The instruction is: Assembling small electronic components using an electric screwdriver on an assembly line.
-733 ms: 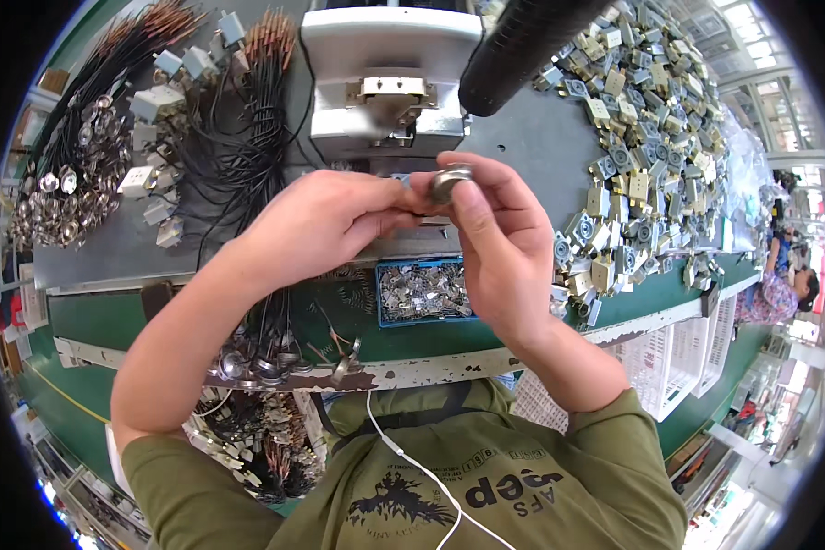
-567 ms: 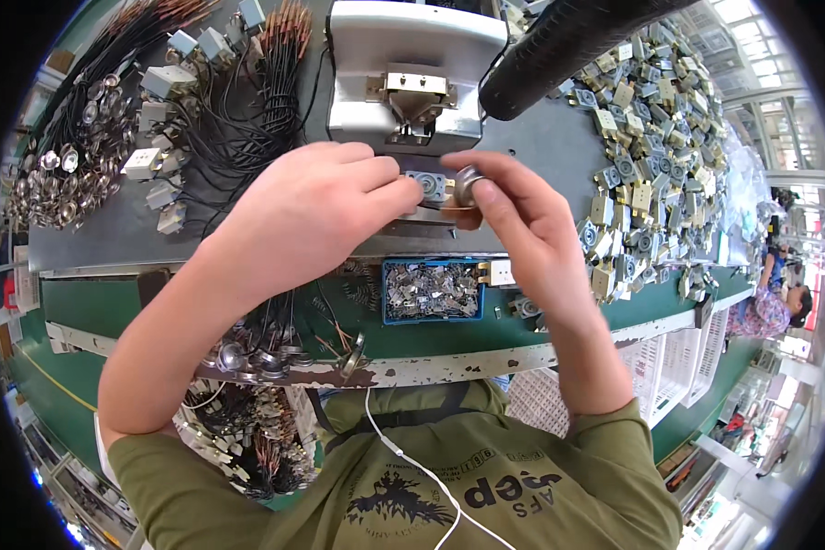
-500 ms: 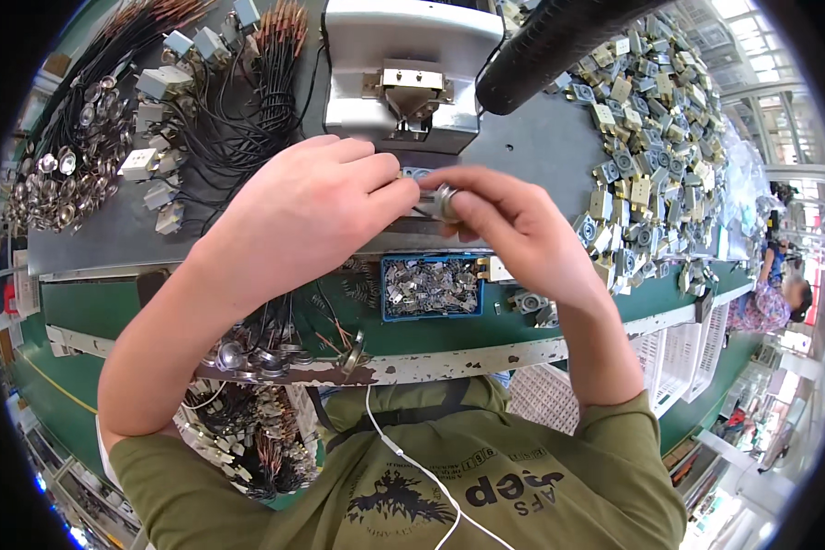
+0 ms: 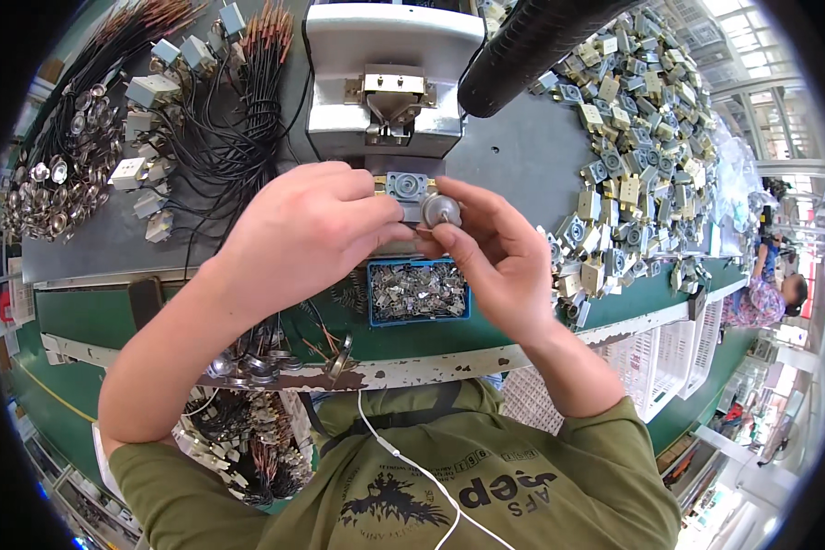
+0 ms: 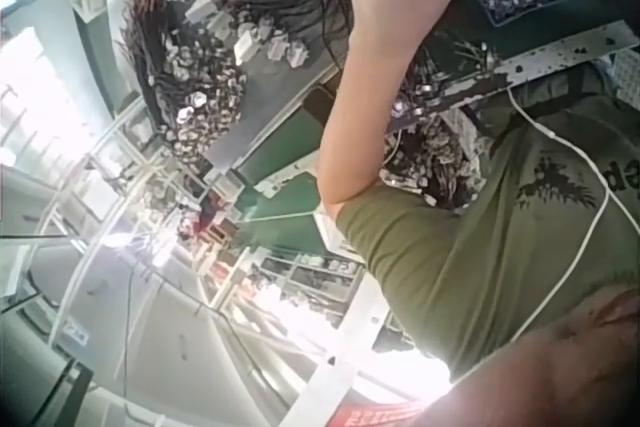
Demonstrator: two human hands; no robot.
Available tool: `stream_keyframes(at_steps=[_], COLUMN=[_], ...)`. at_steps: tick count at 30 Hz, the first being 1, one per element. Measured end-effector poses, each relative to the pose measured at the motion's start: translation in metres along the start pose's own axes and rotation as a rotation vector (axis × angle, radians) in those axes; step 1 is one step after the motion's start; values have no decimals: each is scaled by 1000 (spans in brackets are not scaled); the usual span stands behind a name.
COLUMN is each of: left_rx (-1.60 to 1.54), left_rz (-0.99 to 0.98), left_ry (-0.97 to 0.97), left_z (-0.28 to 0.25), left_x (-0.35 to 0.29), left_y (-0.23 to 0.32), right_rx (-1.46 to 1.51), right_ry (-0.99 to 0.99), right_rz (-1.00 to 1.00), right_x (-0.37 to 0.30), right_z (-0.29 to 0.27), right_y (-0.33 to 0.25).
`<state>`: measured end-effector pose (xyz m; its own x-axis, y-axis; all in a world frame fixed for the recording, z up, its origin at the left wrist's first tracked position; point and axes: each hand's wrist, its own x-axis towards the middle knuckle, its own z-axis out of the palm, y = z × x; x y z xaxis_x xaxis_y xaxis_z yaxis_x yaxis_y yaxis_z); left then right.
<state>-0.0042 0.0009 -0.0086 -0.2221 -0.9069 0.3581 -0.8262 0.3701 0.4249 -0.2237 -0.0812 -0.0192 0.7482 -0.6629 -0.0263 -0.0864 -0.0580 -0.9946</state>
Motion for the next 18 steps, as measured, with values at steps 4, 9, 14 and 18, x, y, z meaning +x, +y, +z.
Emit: stream_keyframes(at_steps=[4,9,14,18], left_rx=[79,212,91,21], left_rz=[28,115,48,84], left_ry=[-34,-114,-198,-339], left_z=[-1,-3,-16,-18], left_x=[4,2,3,1], left_y=[-1,-2,4,2], right_rx=[-33,-375,-390,-714], right_ry=[-75,-426,-231,65], right_rz=[62,-29,-51,-233], right_x=[12,35,14,11], right_z=[-11,-28,-30,-22], right_y=[-11,-19,-7,31])
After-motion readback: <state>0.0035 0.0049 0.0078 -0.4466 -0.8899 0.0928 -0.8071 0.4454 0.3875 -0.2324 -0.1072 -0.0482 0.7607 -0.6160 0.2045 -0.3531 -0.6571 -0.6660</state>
